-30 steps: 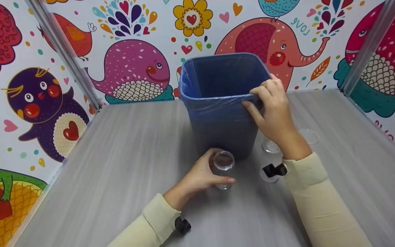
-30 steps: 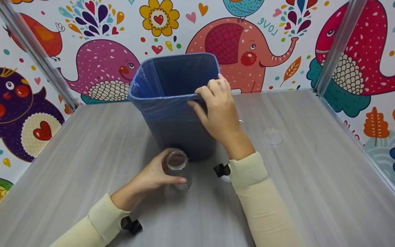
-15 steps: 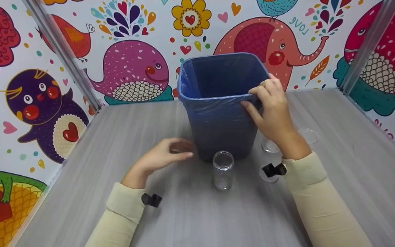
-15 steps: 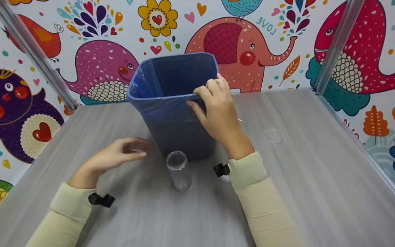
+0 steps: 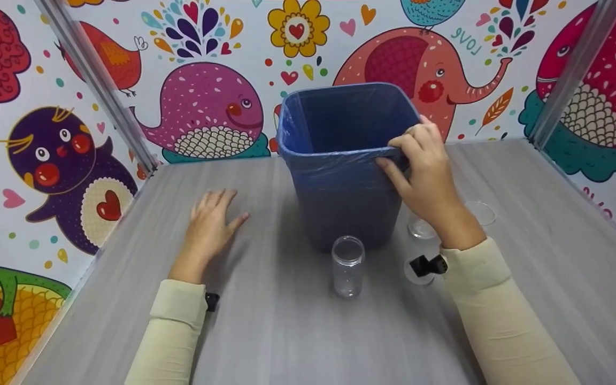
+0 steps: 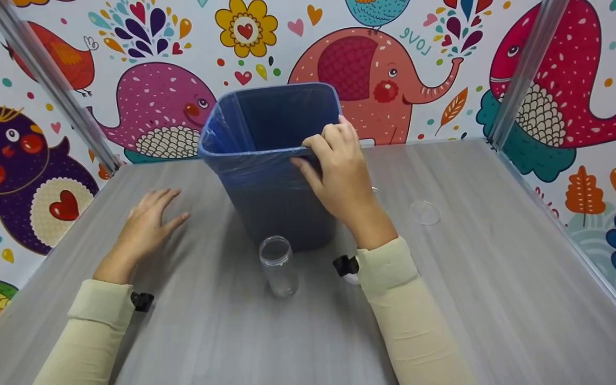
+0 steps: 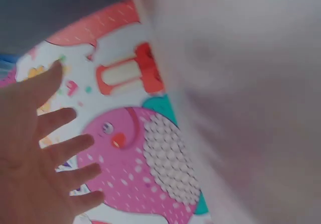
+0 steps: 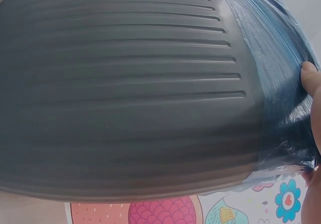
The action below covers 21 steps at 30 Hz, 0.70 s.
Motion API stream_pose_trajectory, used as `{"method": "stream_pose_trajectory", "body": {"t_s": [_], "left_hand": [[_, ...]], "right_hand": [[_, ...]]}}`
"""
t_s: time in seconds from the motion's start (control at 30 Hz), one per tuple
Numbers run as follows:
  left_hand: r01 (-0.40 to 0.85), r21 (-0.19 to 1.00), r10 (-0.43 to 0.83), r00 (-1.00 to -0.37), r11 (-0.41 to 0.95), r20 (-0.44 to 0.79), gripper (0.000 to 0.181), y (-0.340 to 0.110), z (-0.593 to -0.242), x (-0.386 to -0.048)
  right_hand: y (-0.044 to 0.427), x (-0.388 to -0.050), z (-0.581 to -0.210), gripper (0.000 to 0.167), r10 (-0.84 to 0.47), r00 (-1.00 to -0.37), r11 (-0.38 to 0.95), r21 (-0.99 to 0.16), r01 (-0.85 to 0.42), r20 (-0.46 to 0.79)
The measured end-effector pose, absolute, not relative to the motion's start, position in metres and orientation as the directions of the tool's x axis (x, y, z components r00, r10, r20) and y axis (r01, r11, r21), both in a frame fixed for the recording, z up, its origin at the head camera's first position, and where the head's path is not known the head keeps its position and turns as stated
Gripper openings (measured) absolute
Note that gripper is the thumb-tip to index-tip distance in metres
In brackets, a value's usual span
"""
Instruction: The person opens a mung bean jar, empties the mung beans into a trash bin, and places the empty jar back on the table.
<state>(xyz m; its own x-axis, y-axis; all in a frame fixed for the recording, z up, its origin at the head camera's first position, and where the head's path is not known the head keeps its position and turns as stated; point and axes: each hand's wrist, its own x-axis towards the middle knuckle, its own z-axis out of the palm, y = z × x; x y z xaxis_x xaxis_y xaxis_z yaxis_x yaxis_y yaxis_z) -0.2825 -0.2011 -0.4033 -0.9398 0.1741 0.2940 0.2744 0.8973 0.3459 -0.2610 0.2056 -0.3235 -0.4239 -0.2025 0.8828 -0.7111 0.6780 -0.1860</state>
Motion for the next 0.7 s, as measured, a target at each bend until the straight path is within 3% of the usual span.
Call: {"method": "stream_pose_trajectory", "body": {"t_s": [0.3, 0.7], "left_hand": [[0.159, 0.316, 0.103, -0.977, 0.935, 0.188, 0.08, -0.223, -0.398, -0.282], [0.165, 0.262, 0.11, -0.97, 0.951, 0.215, 0.084, -0.219, -0.398, -0.282]], "right_hand": [[0.209, -0.262, -0.324, 0.022, -0.205, -0.442, 0.688, -0.192, -0.699, 0.873], [0.212, -0.258, -0.322, 0.025, -0.245, -0.453, 0.673, -0.186, -0.716, 0.857]]}}
